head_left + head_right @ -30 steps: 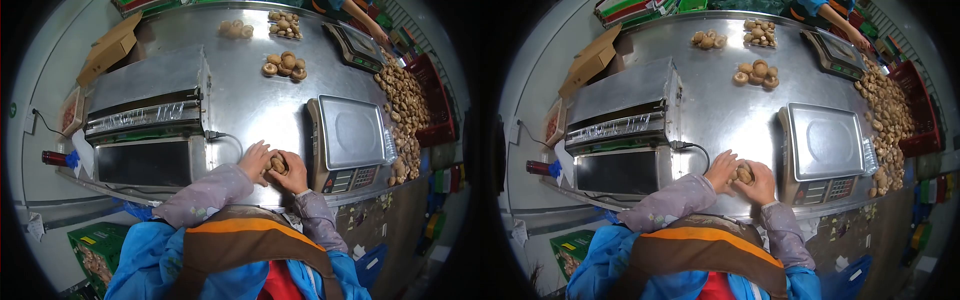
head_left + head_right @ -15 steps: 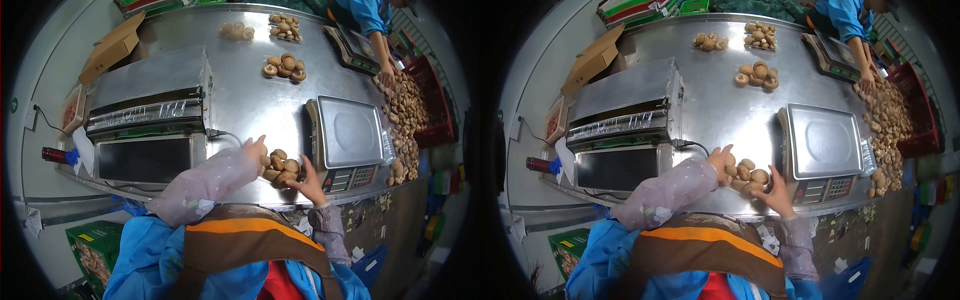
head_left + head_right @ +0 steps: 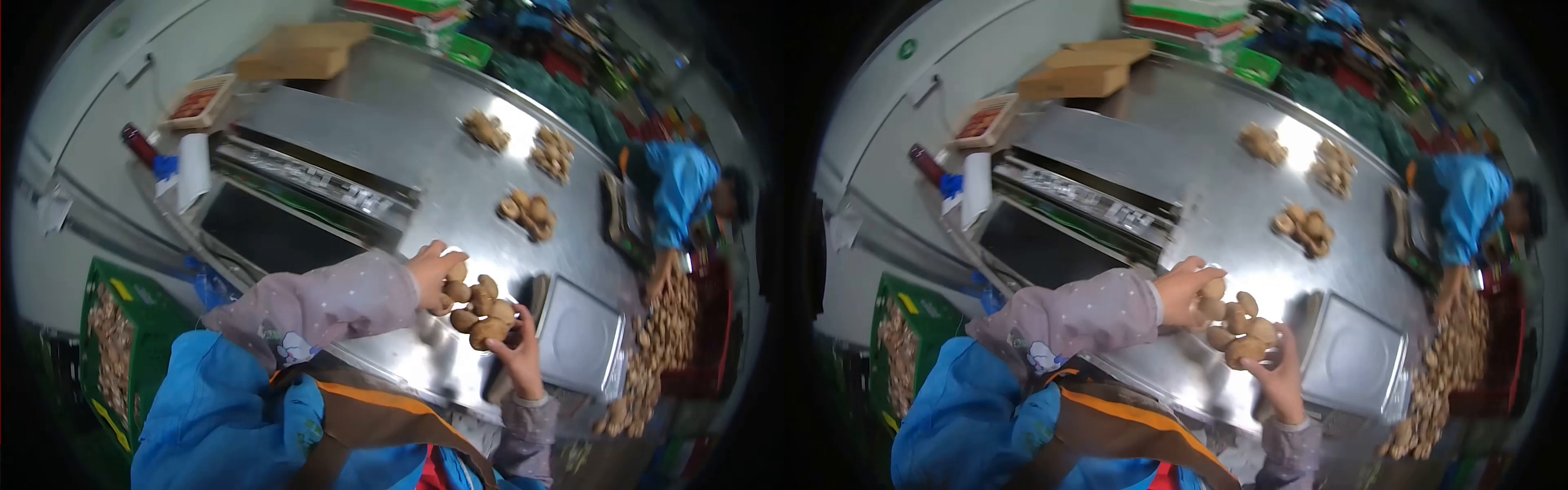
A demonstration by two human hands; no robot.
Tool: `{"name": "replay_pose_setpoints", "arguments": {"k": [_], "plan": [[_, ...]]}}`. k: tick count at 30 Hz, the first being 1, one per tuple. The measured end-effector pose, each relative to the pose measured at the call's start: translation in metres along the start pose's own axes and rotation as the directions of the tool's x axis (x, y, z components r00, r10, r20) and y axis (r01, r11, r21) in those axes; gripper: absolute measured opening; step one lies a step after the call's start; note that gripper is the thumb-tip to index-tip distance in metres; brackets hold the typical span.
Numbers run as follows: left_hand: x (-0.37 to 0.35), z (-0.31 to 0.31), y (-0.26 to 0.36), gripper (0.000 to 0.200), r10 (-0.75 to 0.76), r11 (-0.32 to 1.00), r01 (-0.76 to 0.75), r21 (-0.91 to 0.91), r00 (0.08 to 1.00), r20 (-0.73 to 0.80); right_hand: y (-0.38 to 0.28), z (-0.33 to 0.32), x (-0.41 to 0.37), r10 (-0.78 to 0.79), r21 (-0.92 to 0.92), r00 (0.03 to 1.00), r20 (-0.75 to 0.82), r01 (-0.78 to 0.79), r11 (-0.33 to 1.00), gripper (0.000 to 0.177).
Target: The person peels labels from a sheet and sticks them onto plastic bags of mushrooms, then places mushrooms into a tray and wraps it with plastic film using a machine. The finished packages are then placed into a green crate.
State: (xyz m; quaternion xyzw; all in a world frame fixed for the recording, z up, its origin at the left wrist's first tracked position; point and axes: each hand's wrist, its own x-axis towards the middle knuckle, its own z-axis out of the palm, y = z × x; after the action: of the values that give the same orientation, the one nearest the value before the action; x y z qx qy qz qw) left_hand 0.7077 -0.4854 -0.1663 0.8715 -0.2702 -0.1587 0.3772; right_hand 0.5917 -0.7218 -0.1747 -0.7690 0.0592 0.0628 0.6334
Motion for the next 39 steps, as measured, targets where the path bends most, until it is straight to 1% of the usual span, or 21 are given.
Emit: {"name": "replay_pose_setpoints", "arguments": {"k": [1,5,9,15,17,19,21,22,24,25,26,27,28,29,31,33,34,35,37,38,39], "plan": [[0.003,-0.017,-0.009,0.081,0.057,0.998,-0.057,-0.003,0.995,-0.086,-0.016,0.001,0.018,-0.043,-0.108,0.998,0.038,0.047,0.993,0.085],[0.004,-0.115,-0.037,0.086,0.036,0.998,-0.028,0.048,0.985,-0.167,-0.095,0.043,0.101,0.029,-0.063,0.987,0.156,-0.019,0.998,0.082],[0.01,-0.215,-0.099,0.096,0.0,0.992,0.025,0.122,0.98,-0.2,-0.144,0.116,0.192,0.07,0.092,0.923,0.379,-0.113,0.989,0.075],[0.033,-0.294,-0.208,0.102,-0.125,0.987,0.141,0.079,0.976,-0.177,-0.139,0.217,0.293,0.152,0.121,0.923,0.353,-0.206,0.971,0.075],[0.038,-0.299,-0.238,0.103,-0.132,0.989,0.123,-0.086,0.986,-0.102,-0.135,0.235,0.303,0.212,0.026,0.932,0.293,-0.23,0.973,0.068],[0.038,-0.301,-0.241,0.104,-0.199,0.957,0.204,-0.206,0.979,0.048,-0.134,0.24,0.308,0.266,-0.05,0.929,0.259,-0.262,0.964,0.069],[0.031,-0.305,-0.232,0.105,-0.228,0.953,0.226,-0.201,0.973,0.014,-0.137,0.234,0.31,0.304,-0.213,0.921,0.242,-0.255,0.943,0.07],[0.027,-0.308,-0.233,0.105,-0.17,0.964,0.172,-0.202,0.985,0.028,-0.141,0.231,0.305,0.311,-0.234,0.914,0.262,-0.253,0.939,0.072],[0.021,-0.305,-0.248,0.097,-0.113,0.983,0.107,-0.152,0.993,-0.036,-0.153,0.223,0.285,0.168,-0.33,0.966,0.197,-0.096,0.939,0.077],[0.011,-0.308,-0.265,0.087,0.015,0.999,-0.011,0.034,0.992,-0.122,-0.161,0.212,0.269,0.004,-0.557,0.984,0.178,0.098,0.825,0.066],[-0.006,-0.313,-0.284,0.076,0.151,0.968,-0.109,0.227,0.973,-0.176,-0.164,0.193,0.25,-0.177,-0.68,0.945,0.275,0.322,0.659,0.051],[-0.028,-0.336,-0.292,0.069,0.212,0.893,-0.195,0.405,0.977,0.004,-0.168,0.172,0.23,-0.166,-0.775,0.905,0.391,0.421,0.472,0.038],[-0.052,-0.361,-0.288,0.062,0.242,0.779,-0.315,0.542,0.949,0.203,-0.169,0.16,0.208,-0.2,-0.732,0.848,0.491,0.526,0.433,0.033],[-0.078,-0.374,-0.272,0.054,0.228,0.738,-0.327,0.59,0.944,0.239,-0.156,0.161,0.196,-0.177,-0.73,0.856,0.487,0.509,0.456,0.033],[-0.095,-0.369,-0.265,0.048,0.211,0.7,-0.344,0.626,0.937,0.279,-0.141,0.162,0.176,-0.246,-0.771,0.797,0.552,0.6,0.213,0.03],[-0.09,-0.346,-0.278,0.035,0.487,0.511,-0.481,0.712,0.845,0.221,-0.128,0.186,0.183,-0.289,-0.752,0.795,0.533,0.602,0.27,0.036],[-0.08,-0.333,-0.283,0.028,0.534,0.505,-0.484,0.715,0.826,0.182,-0.123,0.196,0.189,-0.313,-0.738,0.802,0.509,0.593,0.322,0.031],[-0.074,-0.324,-0.282,0.028,0.533,0.503,-0.492,0.711,0.824,0.193,-0.116,0.202,0.193,-0.334,-0.723,0.812,0.479,0.581,0.374,0.026],[-0.068,-0.307,-0.274,0.034,0.445,0.65,-0.407,0.642,0.888,0.112,-0.092,0.21,0.199,-0.471,-0.674,0.826,0.31,0.54,0.504,0.015],[-0.07,-0.308,-0.264,0.028,0.294,0.685,-0.314,0.658,0.945,0.145,-0.089,0.209,0.197,-0.437,-0.679,0.853,0.287,0.503,0.535,0.007],[-0.078,-0.308,-0.265,0.028,0.29,0.692,-0.316,0.649,0.945,0.15,-0.087,0.205,0.19,-0.425,-0.679,0.858,0.288,0.496,0.541,0.007]]}}
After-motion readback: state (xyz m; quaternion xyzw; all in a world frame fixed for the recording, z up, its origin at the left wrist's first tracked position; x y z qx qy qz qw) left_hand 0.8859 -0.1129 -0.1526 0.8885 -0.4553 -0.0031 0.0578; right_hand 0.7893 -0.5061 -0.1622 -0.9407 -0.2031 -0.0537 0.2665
